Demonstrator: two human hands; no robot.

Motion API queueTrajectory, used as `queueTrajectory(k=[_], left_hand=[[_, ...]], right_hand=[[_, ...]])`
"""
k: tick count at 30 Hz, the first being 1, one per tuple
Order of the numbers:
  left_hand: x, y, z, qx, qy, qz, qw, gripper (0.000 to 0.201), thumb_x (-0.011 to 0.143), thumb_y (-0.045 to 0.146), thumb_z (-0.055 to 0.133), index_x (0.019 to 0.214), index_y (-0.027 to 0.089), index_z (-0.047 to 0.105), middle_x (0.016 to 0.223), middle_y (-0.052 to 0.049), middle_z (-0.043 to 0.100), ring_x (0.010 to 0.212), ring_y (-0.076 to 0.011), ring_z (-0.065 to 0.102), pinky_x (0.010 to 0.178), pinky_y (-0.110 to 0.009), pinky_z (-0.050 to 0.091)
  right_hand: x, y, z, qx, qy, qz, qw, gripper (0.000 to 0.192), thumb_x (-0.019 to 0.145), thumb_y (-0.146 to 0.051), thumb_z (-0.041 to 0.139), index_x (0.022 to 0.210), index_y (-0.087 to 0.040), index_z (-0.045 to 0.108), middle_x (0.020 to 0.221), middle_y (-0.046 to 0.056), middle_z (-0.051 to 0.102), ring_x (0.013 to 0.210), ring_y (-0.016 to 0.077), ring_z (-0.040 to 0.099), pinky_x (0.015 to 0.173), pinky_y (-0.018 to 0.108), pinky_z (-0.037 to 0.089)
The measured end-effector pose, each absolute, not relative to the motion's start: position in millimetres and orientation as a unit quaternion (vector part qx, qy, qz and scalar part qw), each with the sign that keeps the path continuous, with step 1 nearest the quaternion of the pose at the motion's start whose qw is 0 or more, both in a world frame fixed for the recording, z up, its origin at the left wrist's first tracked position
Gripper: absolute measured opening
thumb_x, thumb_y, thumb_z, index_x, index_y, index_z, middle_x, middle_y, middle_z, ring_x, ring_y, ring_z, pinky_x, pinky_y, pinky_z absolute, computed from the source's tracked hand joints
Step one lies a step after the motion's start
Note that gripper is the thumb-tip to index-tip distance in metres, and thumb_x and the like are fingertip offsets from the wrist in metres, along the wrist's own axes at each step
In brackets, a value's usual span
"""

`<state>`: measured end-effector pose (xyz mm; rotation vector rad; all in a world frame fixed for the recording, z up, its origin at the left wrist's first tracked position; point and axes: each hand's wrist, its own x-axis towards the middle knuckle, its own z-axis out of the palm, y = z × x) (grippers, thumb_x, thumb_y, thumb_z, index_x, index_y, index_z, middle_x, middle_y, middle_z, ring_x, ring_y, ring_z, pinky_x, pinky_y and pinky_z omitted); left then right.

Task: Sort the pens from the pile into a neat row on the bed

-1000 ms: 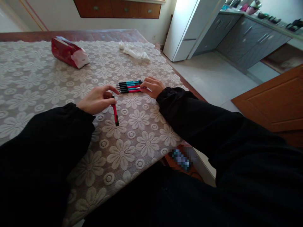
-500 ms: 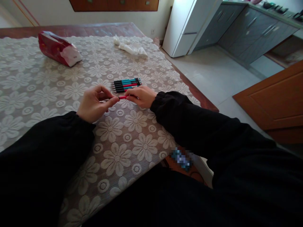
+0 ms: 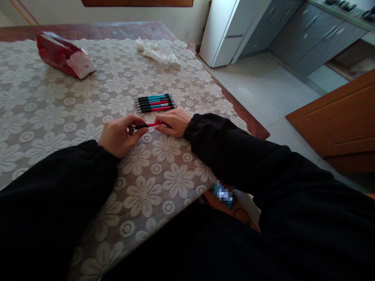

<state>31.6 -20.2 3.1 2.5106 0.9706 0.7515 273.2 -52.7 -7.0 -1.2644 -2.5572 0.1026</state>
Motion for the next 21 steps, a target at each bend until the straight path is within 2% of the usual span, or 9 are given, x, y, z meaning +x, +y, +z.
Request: queueTrajectory(k=[3,9,16,21], left_hand=[[31,-19,0,0.884,0.356,0.269,0.140,0.022,0.090,0.041,0.065,0.102,0.024,0.070,0.080,0.001,0.072,0.060,-0.0134,0.059,0.062,-0.028,0.047],[31,-20,2,0.866,0.412,0.252,0.131,0.023,0.093,0.039,0.058,0.109,0.025,0.067,0.086,-0.001,0.075,0.064,-0.0170,0.063,0.062,-0.029,0.045],[32,-22,4,0.900,0.380,0.178,0.121,0.030,0.093,0.039,0.054,0.117,0.025,0.065,0.092,-0.005,0.073,0.079,-0.0246,0.067,0.067,-0.033,0.046],[32,-23,6,0.905,0.358,0.185,0.138,0.027,0.092,0.038,0.053,0.109,0.025,0.070,0.101,-0.007,0.073,0.091,-0.0275,0.066,0.074,-0.035,0.046]], right_hand=[[267,-49,3,-0.445,-0.887,0.031,0.121,0.046,0.108,-0.046,0.028,0.105,-0.015,0.062,0.081,0.003,0.064,0.068,0.0144,0.050,0.063,0.030,0.023],[249,-39,11,-0.433,-0.895,0.018,0.107,0.040,0.109,-0.040,0.028,0.112,-0.017,0.059,0.099,0.005,0.068,0.079,0.0149,0.056,0.064,0.030,0.025],[250,-38,-7,-0.449,-0.889,0.001,0.089,0.043,0.108,-0.044,0.027,0.114,-0.018,0.061,0.087,0.004,0.066,0.071,0.0152,0.055,0.062,0.031,0.023],[248,-42,1,-0.475,-0.879,-0.004,0.040,0.045,0.108,-0.046,0.027,0.112,-0.019,0.063,0.080,0.005,0.066,0.064,0.0146,0.050,0.061,0.032,0.022]])
